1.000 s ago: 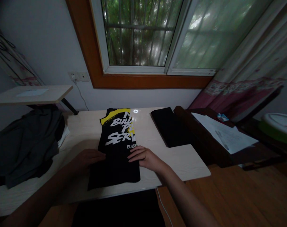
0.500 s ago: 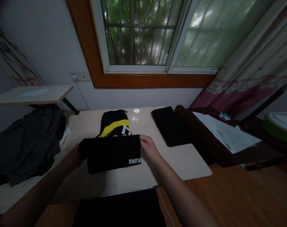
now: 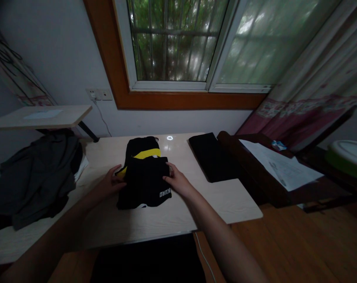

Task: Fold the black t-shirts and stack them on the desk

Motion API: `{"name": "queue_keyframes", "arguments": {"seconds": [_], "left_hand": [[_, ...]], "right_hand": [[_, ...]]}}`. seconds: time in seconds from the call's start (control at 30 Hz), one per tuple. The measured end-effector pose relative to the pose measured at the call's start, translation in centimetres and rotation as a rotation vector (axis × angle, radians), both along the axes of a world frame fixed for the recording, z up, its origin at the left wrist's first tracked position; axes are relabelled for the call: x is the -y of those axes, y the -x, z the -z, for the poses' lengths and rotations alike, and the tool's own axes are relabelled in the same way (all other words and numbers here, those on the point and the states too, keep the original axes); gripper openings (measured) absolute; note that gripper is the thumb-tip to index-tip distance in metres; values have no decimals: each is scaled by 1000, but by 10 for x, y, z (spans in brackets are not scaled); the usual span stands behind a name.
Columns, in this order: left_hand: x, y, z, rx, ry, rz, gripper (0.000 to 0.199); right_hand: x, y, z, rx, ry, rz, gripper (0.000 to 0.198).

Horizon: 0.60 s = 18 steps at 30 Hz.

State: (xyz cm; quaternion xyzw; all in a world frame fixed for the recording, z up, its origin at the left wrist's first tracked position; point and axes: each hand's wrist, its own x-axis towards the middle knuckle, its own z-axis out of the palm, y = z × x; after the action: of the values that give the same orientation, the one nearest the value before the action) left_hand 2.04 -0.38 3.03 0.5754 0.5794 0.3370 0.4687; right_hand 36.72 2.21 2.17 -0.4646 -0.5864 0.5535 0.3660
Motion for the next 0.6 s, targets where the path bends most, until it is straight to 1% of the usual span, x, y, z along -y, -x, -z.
{"name": "queue_keyframes", "arguments": {"seconds": [0.1,0.3,0.4,0.5,0.57,0.6], "left_hand": [[5,-2,-1,-22,-9,84,103],[14,2,0,33,47,180,97],[23,6,-8,45,107,281,96],[35,10,-22,29,208,423,96],[39,12,-29,40,264,486,94],[39,13,-31,49,281,493,92]], "right_hand": [[9,-1,-8,9,29,-119,64],[26,-12,-17,73,110,-363,36],[34,-17,-20,61,227,-487,36],[39,-19,-23,43,372,-631,39],[41,-20,-25,26,438,-680,45],[40,-21,-26,18,458,-677,49]]}}
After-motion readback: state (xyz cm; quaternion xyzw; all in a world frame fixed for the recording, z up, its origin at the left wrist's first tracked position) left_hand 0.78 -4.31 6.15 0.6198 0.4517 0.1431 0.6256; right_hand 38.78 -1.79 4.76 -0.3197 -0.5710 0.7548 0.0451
